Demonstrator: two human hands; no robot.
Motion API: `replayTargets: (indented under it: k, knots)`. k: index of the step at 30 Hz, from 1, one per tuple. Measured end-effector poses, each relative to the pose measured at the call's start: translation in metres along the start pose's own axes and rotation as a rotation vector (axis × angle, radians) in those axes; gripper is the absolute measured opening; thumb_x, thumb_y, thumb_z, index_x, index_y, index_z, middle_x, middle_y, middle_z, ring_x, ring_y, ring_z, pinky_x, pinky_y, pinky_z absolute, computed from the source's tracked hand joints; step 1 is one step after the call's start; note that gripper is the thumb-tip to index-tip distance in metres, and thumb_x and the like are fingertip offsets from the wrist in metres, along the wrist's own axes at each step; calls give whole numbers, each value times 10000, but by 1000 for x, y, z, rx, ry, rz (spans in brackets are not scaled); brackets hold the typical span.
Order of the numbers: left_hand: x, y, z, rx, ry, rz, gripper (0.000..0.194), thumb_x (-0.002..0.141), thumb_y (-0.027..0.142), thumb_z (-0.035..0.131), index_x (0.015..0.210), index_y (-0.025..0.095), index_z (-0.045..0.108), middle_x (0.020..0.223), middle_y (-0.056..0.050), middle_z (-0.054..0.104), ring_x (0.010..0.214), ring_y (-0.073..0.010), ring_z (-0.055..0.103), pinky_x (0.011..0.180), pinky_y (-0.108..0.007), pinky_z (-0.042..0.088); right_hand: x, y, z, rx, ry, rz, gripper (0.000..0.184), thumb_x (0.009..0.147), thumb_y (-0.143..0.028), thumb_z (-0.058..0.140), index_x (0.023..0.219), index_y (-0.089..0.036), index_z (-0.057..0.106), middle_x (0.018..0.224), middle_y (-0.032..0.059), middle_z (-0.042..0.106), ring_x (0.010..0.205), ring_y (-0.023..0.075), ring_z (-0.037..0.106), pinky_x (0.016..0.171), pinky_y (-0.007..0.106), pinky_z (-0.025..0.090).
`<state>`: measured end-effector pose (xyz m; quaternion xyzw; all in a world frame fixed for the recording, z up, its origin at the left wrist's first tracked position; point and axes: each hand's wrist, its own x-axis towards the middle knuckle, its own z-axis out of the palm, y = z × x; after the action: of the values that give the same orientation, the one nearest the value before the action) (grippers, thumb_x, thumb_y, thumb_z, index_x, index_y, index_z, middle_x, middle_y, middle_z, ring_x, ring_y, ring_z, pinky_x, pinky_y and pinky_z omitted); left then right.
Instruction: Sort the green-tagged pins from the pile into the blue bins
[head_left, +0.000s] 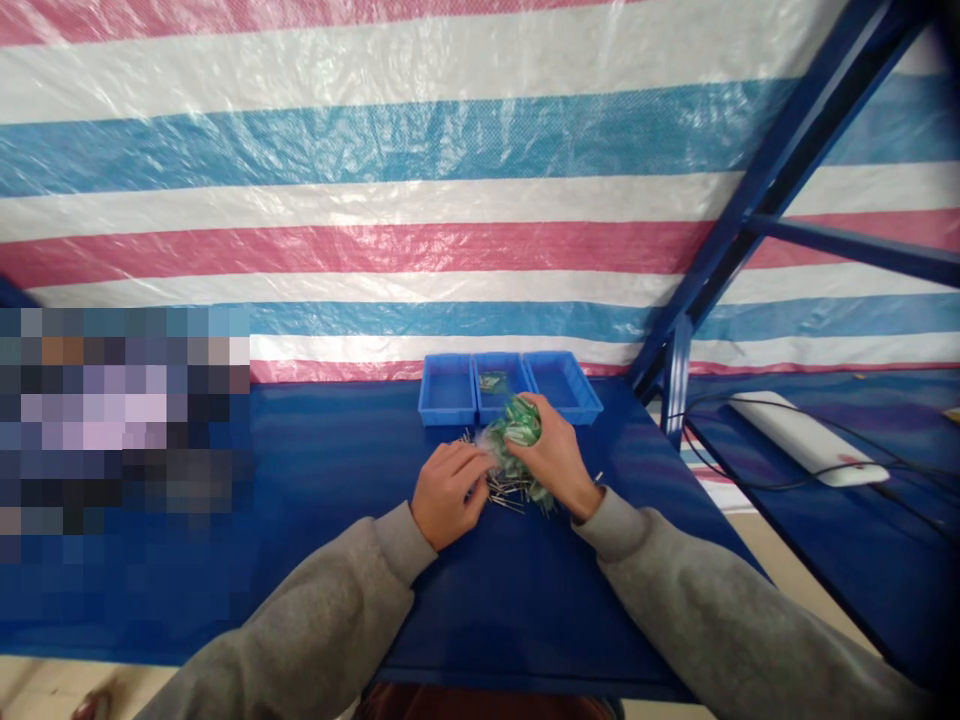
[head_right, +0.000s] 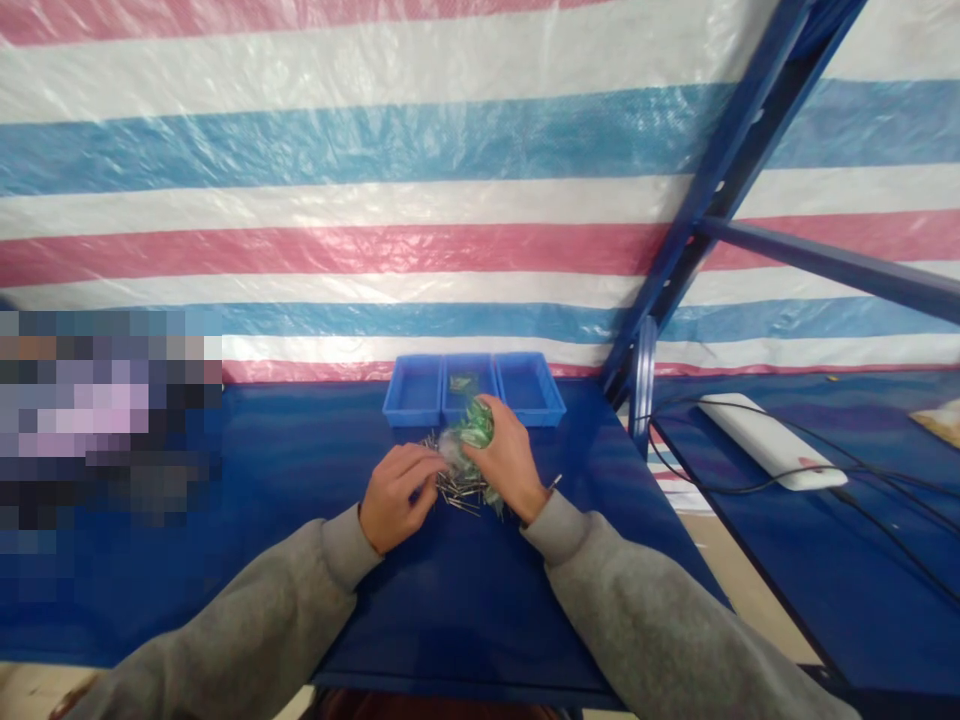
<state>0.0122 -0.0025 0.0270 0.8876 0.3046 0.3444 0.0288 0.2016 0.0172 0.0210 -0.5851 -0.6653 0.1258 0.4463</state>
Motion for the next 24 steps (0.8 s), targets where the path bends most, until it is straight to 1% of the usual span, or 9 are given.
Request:
replayTargets:
  k: [3, 5, 8, 10, 12, 16, 19, 22, 24]
  knots:
    - [-3, 11, 3, 52, -113, 113, 244, 866, 172, 448, 1039, 191, 619, 1039, -84, 640, 971, -205, 574, 838, -368, 445, -6, 2, 0, -62, -27, -54, 602, 708, -290, 594, 1273, -192, 409, 1228, 108, 535, 1140, 266, 516, 967, 411, 429]
    - [-4, 14, 4, 82, -160, 146, 249, 869, 173, 446, 1053, 195, 612, 1079, -85, 624, 1017, -220, 558, 864, -382, 435, -9, 1, -4, -128, -82, -78, 682, 725, -340, 610, 1339, -201, 349, 1289, 116, 486, 1180, 275, 491, 966, 423, 439]
    - [-5, 12, 4, 110, -109, 23, 245, 886, 199, 437, 1072, 193, 596, 1136, -97, 593, 1113, -244, 511, 917, -405, 416, -14, 1, -13, -233, -152, -146, 761, 753, -421, 608, 1407, -221, 275, 1371, 121, 415, 1251, 293, 430, 994, 456, 420]
    - [-5, 10, 4, 108, -45, -104, 247, 900, 241, 431, 1093, 189, 576, 1173, -109, 566, 1167, -248, 480, 955, -414, 403, -19, 4, -17, -292, -190, -210, 777, 773, -469, 591, 1429, -226, 253, 1428, 124, 356, 1308, 299, 361, 1037, 476, 374]
    - [-5, 7, 5, 97, -17, -174, 283, 909, 293, 427, 1141, 179, 544, 1237, -125, 526, 1223, -250, 444, 996, -422, 385, -25, 9, -18, -331, -227, -259, 767, 800, -506, 557, 1441, -227, 243, 1479, 120, 287, 1351, 296, 294, 1066, 480, 338]
    - [-6, 7, 9, 90, -103, -142, 500, 902, 419, 437, 1333, 169, 398, 1423, -144, 374, 1362, -273, 285, 1086, -461, 302, -36, 17, -11, -400, -257, -277, 682, 878, -509, 434, 1459, -225, 220, 1523, 100, 209, 1397, 291, 190, 1093, 498, 285]
    - [-7, 10, 10, 100, -169, -130, 646, 882, 504, 436, 1416, 172, 289, 1482, -141, 291, 1401, -284, 196, 1119, -488, 244, -39, 16, -13, -436, -259, -263, 676, 900, -497, 391, 1477, -230, 159, 1540, 84, 154, 1411, 293, 131, 1111, 514, 237]
    - [-10, 17, 4, 106, -221, -111, 756, 855, 574, 434, 1452, 162, 219, 1509, -148, 227, 1414, -298, 140, 1131, -506, 203, -44, 16, -32, -447, -260, -236, 686, 907, -488, 374, 1484, -270, 73, 1550, 56, 97, 1415, 289, 103, 1113, 529, 221]
    - [-15, 23, -1, 93, -284, -28, 845, 804, 651, 446, 1456, 166, 220, 1517, -156, 197, 1412, -327, 120, 1124, -533, 191, -54, 19, -50, -453, -291, -227, 736, 889, -511, 403, 1481, -299, 20, 1552, 44, 69, 1414, 297, 93, 1106, 557, 214]
